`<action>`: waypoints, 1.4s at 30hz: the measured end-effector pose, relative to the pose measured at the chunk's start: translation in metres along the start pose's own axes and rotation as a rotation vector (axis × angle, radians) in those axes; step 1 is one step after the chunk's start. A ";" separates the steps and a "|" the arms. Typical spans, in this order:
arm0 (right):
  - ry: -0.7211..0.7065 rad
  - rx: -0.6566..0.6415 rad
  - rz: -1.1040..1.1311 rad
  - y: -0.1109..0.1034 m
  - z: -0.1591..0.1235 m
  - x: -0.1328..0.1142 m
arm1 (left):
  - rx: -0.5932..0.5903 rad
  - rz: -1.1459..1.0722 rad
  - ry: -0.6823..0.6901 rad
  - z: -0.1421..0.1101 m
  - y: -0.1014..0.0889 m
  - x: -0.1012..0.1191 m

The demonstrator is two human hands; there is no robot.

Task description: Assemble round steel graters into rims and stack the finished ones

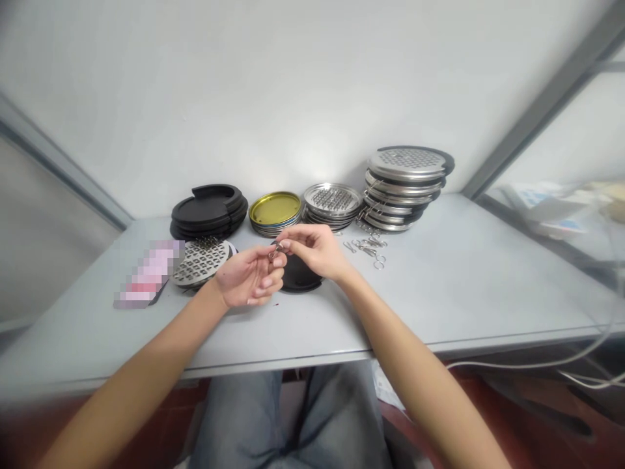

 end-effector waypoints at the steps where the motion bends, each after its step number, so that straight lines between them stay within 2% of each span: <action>1: 0.003 -0.003 0.006 0.000 0.000 0.000 | -0.011 -0.017 0.004 0.000 0.002 -0.001; 9: 0.027 -0.001 0.036 -0.001 0.000 -0.003 | -0.020 -0.061 -0.008 0.000 0.005 -0.006; 13: 0.062 0.004 0.026 -0.001 0.000 -0.005 | 0.017 -0.060 0.003 0.002 0.006 -0.009; 20: 0.085 0.008 -0.019 -0.001 -0.001 -0.003 | 0.133 -0.026 0.102 0.005 0.006 -0.008; 33: 0.119 -0.008 -0.012 -0.001 0.000 0.003 | 0.174 -0.079 0.113 0.007 0.004 -0.010; 36: 0.159 -0.059 -0.017 -0.001 0.001 0.007 | 0.194 -0.030 0.131 0.008 0.004 -0.010; 39: 0.188 -0.084 0.046 -0.002 0.002 0.008 | 0.206 0.113 0.112 0.008 0.003 -0.010; 41: 0.215 -0.046 0.120 -0.005 0.002 0.008 | 0.289 0.290 0.117 0.008 -0.001 -0.008; 42: 0.233 -0.020 0.163 -0.007 0.002 0.009 | 0.375 0.396 0.158 0.007 -0.005 -0.006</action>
Point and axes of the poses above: each hand's wrist, its own z-axis towards the middle knuckle, its own y-axis out of the palm, x = y × z, the point moved 3 cm from there along z, towards the middle knuckle, and after that the axes turned 4 degrees about -y, right-handed, at the moved point
